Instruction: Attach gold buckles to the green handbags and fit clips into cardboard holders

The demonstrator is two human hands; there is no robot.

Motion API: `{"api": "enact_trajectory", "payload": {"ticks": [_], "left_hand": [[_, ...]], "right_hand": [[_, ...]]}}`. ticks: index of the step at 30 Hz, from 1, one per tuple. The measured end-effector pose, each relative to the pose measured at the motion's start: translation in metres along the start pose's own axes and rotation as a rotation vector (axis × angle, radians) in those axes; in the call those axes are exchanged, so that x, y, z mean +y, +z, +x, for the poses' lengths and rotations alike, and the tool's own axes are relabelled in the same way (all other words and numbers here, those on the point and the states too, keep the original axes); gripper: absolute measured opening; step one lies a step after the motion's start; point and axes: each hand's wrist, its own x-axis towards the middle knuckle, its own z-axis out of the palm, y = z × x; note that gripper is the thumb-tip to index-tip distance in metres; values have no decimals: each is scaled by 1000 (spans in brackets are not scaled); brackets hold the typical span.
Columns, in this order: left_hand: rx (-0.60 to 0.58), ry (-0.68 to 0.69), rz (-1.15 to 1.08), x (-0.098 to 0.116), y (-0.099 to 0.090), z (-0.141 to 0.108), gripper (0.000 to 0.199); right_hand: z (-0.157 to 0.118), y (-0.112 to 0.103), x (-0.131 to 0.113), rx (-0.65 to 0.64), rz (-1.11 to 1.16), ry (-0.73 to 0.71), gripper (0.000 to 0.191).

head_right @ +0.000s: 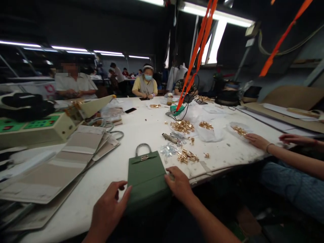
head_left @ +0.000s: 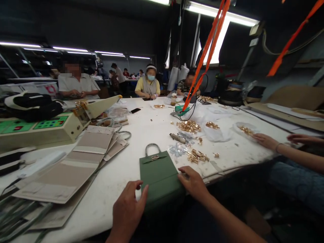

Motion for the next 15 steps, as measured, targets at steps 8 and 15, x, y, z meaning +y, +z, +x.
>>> {"api": "enact_trajectory", "payload": {"ticks": [8,15], "left_hand": [[-54,-55,278,3,47,67,57],[-99,-63,347,1,64,82,48]], "right_hand": [[39,-47,58,17,-450,199,37],[46,-46,57,-42,-552,171,20]]}}
